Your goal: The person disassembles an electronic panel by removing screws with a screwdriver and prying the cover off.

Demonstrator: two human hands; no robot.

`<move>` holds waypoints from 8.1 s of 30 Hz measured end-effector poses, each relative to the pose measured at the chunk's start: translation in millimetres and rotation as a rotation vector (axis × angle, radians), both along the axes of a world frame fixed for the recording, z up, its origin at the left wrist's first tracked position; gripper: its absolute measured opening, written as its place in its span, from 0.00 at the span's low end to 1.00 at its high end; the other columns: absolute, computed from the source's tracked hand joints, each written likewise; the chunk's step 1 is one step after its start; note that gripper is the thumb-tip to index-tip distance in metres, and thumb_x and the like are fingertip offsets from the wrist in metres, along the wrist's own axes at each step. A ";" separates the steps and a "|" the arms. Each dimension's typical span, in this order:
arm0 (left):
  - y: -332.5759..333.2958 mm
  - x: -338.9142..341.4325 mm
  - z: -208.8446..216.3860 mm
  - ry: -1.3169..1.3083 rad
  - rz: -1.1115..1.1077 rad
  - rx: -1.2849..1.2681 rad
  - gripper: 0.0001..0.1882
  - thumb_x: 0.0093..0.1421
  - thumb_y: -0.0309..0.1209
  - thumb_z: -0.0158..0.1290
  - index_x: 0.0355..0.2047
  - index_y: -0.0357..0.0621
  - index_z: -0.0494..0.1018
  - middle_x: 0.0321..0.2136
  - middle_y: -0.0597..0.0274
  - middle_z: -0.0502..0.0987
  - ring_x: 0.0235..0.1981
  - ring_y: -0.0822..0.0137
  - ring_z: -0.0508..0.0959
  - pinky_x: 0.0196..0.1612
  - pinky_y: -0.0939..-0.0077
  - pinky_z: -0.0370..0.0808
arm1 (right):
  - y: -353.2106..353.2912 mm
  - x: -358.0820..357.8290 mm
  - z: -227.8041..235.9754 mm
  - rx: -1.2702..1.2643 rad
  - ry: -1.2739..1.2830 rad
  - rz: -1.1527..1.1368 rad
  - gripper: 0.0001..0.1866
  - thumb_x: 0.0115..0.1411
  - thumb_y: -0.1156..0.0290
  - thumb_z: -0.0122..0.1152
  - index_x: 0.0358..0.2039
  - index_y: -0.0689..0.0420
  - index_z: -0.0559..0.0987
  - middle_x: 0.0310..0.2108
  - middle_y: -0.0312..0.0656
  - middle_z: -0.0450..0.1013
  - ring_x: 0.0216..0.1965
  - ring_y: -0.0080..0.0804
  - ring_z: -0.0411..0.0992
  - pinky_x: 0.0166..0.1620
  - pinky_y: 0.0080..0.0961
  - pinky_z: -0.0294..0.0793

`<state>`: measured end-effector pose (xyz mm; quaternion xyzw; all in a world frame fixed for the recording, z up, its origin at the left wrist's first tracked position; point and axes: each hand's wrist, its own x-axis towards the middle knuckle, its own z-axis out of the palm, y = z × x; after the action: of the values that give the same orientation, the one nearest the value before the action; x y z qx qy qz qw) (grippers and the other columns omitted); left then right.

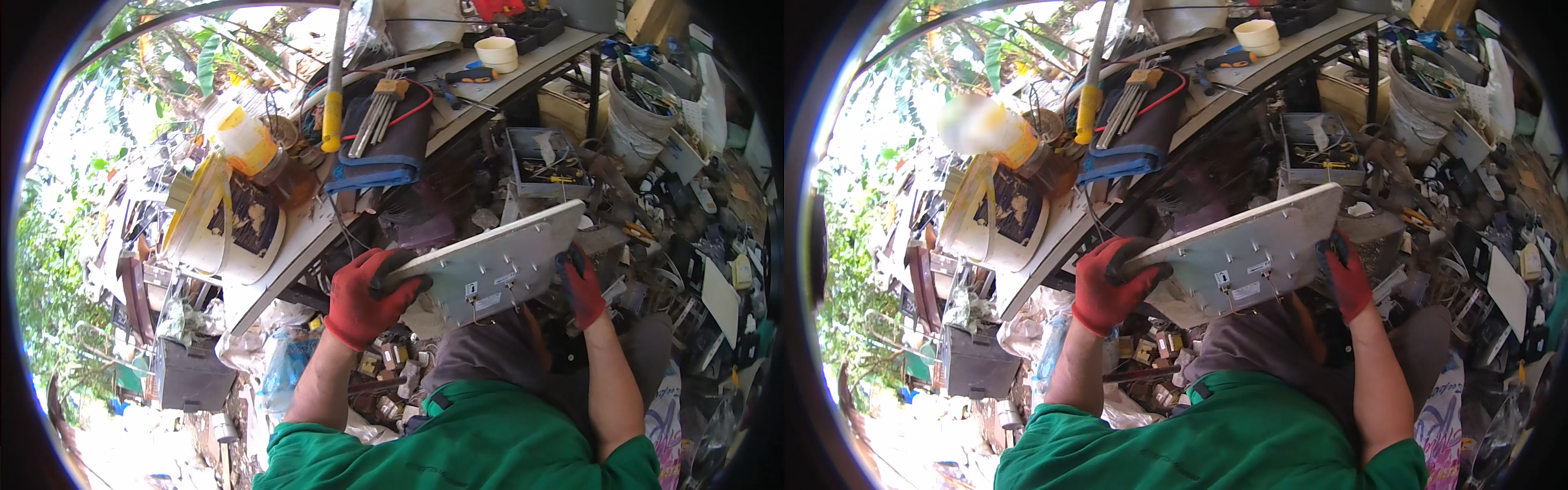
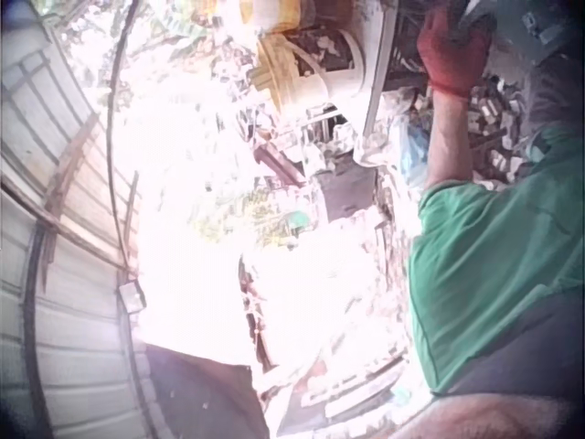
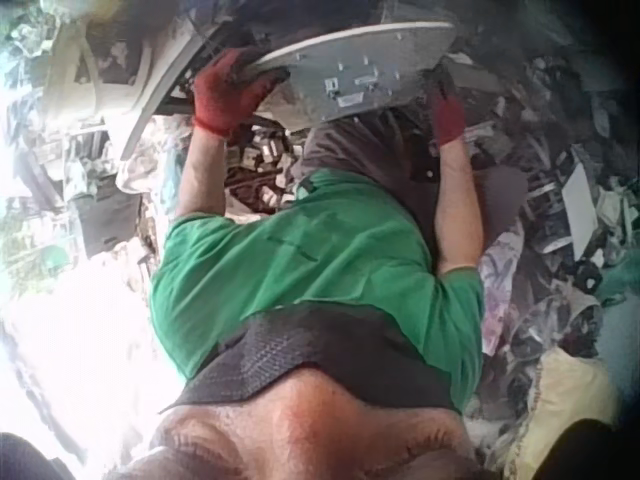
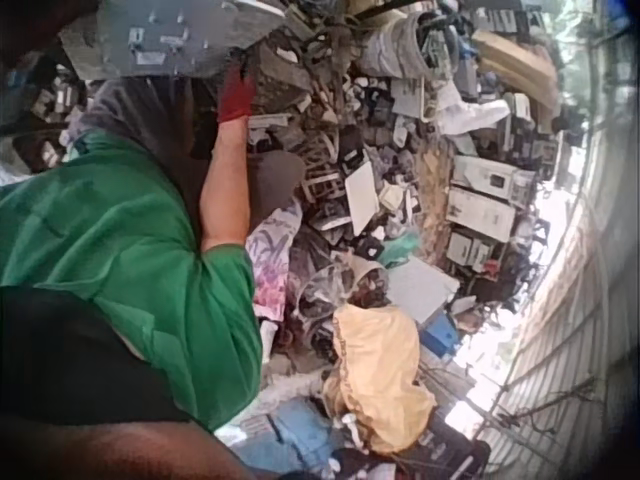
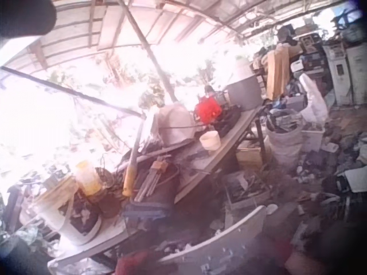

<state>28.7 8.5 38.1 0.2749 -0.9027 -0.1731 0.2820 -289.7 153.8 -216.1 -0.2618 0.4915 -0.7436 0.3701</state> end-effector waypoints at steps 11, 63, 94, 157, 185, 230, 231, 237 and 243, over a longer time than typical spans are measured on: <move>5.0 -22.8 31.5 -0.519 0.092 -0.047 0.22 0.59 0.40 0.62 0.50 0.42 0.79 0.37 0.45 0.84 0.42 0.46 0.85 0.46 0.59 0.80 | 56.4 54.8 127.0 -0.097 0.178 -0.045 0.28 0.65 0.80 0.53 0.67 0.61 0.69 0.60 0.43 0.73 0.46 0.27 0.73 0.51 0.26 0.76; 39.1 -65.1 -6.3 -0.226 0.135 -0.115 0.17 0.55 0.43 0.68 0.39 0.45 0.83 0.27 0.53 0.83 0.28 0.50 0.83 0.33 0.62 0.78 | 102.7 129.3 252.2 0.306 -0.425 0.283 0.25 0.69 0.76 0.55 0.65 0.68 0.70 0.34 0.33 0.74 0.30 0.11 0.66 0.31 0.14 0.68; 39.0 -64.3 -10.9 -0.212 0.079 -0.160 0.19 0.56 0.45 0.66 0.38 0.44 0.76 0.28 0.55 0.81 0.30 0.50 0.82 0.31 0.57 0.76 | 93.6 125.2 232.3 0.273 1.473 -0.071 0.24 0.50 0.78 0.72 0.50 0.58 0.82 0.31 0.42 0.73 0.26 0.41 0.73 0.30 0.39 0.74; 22.2 -59.0 -10.6 -0.133 0.198 -0.041 0.17 0.55 0.34 0.68 0.42 0.37 0.83 0.30 0.51 0.85 0.32 0.62 0.87 0.39 0.71 0.80 | 83.1 113.0 227.9 0.070 1.090 -0.121 0.25 0.54 0.73 0.73 0.52 0.62 0.76 0.39 0.50 0.76 0.35 0.51 0.76 0.36 0.43 0.78; 18.7 -59.7 -15.2 -0.122 0.170 -0.121 0.16 0.56 0.35 0.67 0.42 0.39 0.83 0.26 0.54 0.83 0.28 0.62 0.86 0.36 0.71 0.79 | 86.4 101.8 221.5 0.037 1.299 -0.130 0.33 0.46 0.78 0.72 0.55 0.63 0.73 0.49 0.54 0.75 0.41 0.58 0.75 0.40 0.50 0.78; 7.5 -51.6 -6.3 -0.134 -0.010 -0.157 0.17 0.59 0.25 0.58 0.49 0.43 0.78 0.42 0.51 0.82 0.41 0.48 0.85 0.45 0.66 0.80 | 85.0 108.8 233.9 0.145 1.243 -0.038 0.30 0.47 0.69 0.78 0.51 0.60 0.77 0.44 0.49 0.74 0.42 0.53 0.76 0.44 0.45 0.78; 7.0 -50.6 -6.2 -0.133 0.002 -0.161 0.17 0.59 0.25 0.58 0.49 0.42 0.78 0.42 0.51 0.83 0.41 0.49 0.85 0.45 0.66 0.80 | 86.4 108.1 235.8 0.175 1.281 -0.001 0.30 0.47 0.68 0.78 0.51 0.59 0.77 0.45 0.49 0.73 0.43 0.53 0.75 0.44 0.46 0.77; 4.1 -55.0 -9.0 -0.068 -0.046 -0.129 0.18 0.58 0.25 0.59 0.50 0.42 0.78 0.43 0.49 0.83 0.44 0.50 0.85 0.48 0.66 0.80 | 70.8 111.2 214.1 -0.134 1.316 -0.164 0.34 0.48 0.75 0.77 0.55 0.63 0.72 0.46 0.52 0.75 0.42 0.50 0.76 0.46 0.46 0.76; 2.4 -48.8 -11.0 -0.065 -0.006 -0.107 0.18 0.58 0.24 0.59 0.49 0.41 0.78 0.43 0.49 0.83 0.44 0.50 0.85 0.49 0.66 0.80 | 81.3 111.1 241.0 0.269 1.330 -0.008 0.31 0.47 0.62 0.78 0.53 0.52 0.78 0.46 0.49 0.72 0.42 0.51 0.75 0.43 0.46 0.77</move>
<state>-20.1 10.9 27.2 0.2620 -0.9202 -0.1165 0.2665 -178.6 235.1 24.9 -0.6134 0.7038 -0.3580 0.0158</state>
